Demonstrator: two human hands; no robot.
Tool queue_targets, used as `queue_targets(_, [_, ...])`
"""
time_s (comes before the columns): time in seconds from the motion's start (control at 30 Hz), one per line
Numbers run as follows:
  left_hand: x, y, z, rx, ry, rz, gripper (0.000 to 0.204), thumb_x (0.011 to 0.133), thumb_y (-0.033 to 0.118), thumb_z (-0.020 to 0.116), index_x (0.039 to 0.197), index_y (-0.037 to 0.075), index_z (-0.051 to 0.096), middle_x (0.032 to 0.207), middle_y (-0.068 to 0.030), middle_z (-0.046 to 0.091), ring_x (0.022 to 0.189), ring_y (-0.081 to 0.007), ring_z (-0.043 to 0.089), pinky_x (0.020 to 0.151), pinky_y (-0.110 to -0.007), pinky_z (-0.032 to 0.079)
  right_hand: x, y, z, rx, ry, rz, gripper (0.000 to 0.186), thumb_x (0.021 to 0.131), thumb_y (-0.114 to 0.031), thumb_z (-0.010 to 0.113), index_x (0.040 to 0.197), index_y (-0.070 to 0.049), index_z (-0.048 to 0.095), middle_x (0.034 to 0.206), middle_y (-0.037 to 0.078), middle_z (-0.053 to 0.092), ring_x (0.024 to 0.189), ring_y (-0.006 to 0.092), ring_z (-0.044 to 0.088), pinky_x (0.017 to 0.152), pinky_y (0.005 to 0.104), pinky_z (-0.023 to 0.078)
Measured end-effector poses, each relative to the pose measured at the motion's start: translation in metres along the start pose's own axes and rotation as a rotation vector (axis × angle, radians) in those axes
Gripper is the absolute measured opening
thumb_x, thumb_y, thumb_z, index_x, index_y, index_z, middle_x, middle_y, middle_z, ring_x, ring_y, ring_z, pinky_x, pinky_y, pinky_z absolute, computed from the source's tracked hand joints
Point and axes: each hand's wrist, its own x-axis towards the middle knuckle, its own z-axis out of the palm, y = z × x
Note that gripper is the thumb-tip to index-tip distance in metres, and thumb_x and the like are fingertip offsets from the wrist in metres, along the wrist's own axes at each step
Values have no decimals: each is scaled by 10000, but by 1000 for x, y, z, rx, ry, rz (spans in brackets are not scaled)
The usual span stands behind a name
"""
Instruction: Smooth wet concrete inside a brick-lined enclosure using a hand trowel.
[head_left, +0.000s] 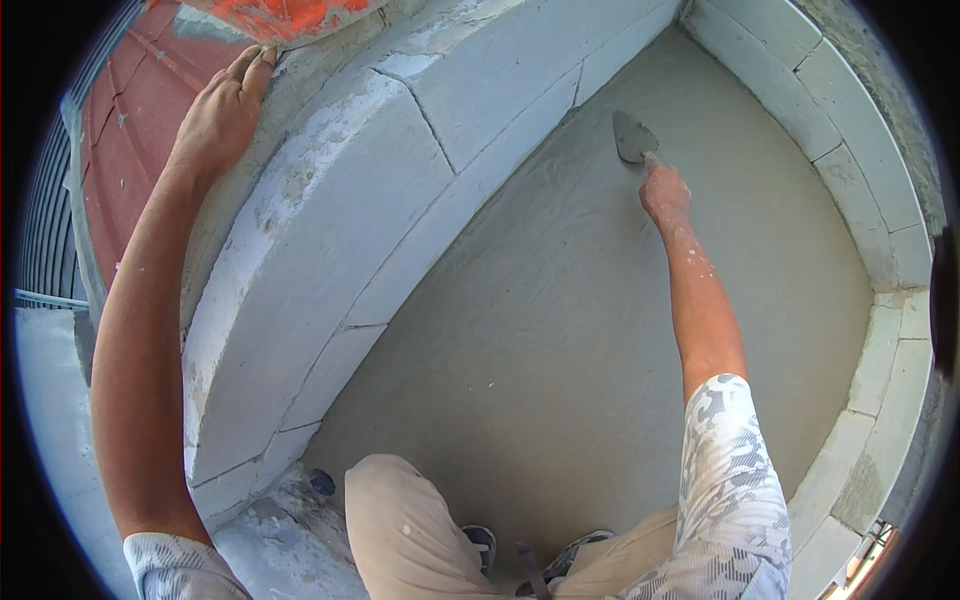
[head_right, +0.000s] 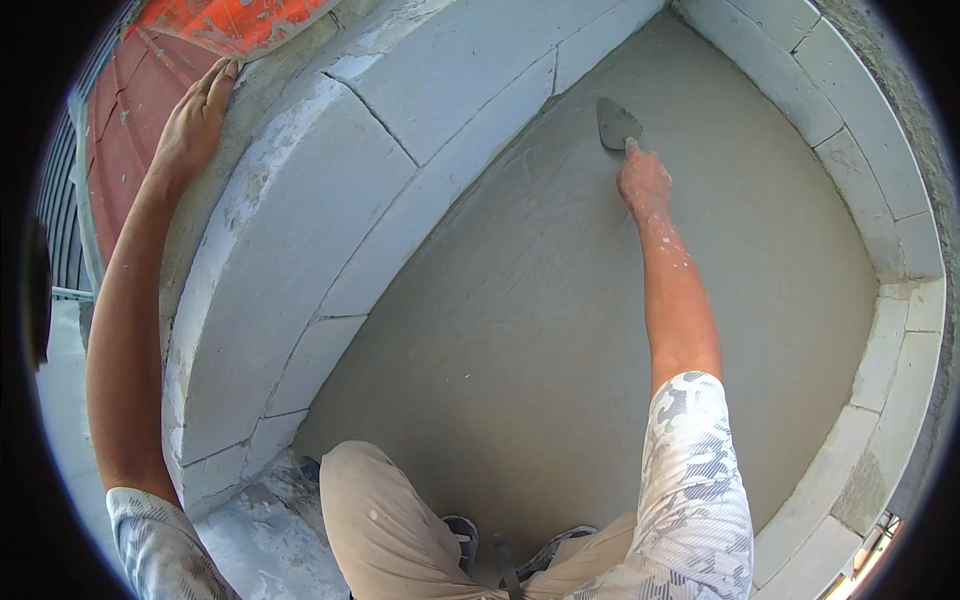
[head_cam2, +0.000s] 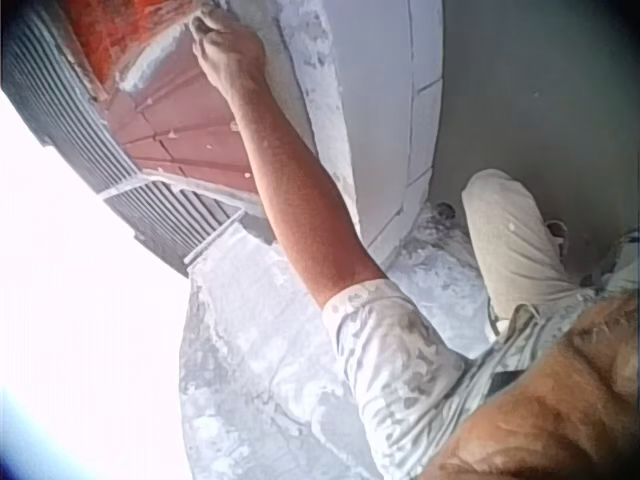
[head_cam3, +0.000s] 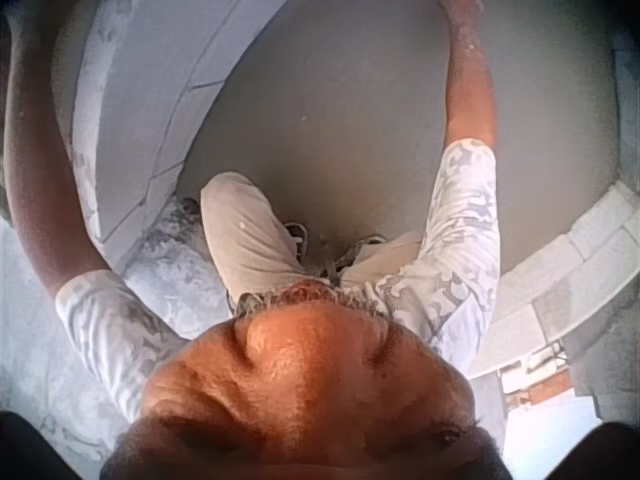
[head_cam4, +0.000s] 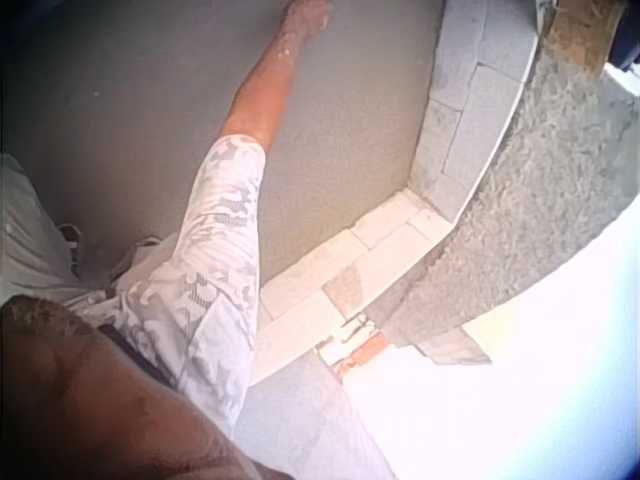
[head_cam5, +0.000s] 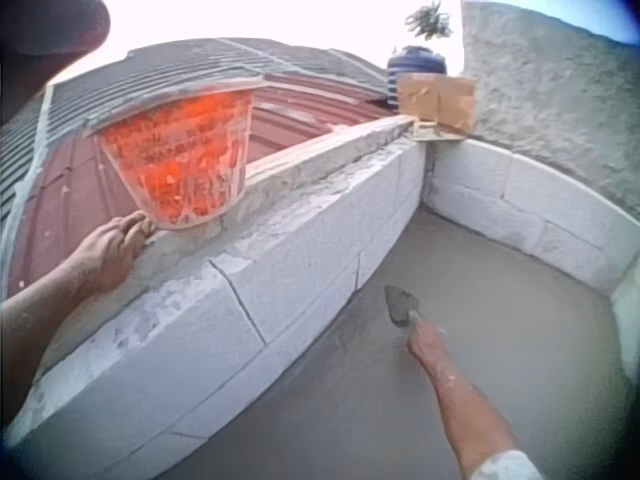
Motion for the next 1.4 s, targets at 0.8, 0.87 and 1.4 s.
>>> queue_targets(0.8, [8,-13,2,-34,-56,21,657,1063,509,309,1497,38,455,1553,-162,451,1463,-311,381,1208,-367,281,-38,78,17,133,24,267,474,999,-213,515,1472,-225,489,1213,216,667,1137,421,645,968,530,522])
queue_targets(0.87, [9,-13,1,-31,-46,40,652,1067,504,308,1500,38,451,1554,-162,450,1463,-311,381,1207,-369,279,-63,134,15,128,78,409,478,998,-215,527,1475,-215,486,1223,205,670,1145,413,646,959,529,529])
queue_targets(1.4, [32,-41,24,38,-51,75,650,1082,493,295,1517,24,410,1544,-174,453,1453,-321,379,1199,-391,287,-327,355,44,415,530,1082,395,947,-189,594,1319,-61,554,1239,218,665,1144,418,639,955,503,519])
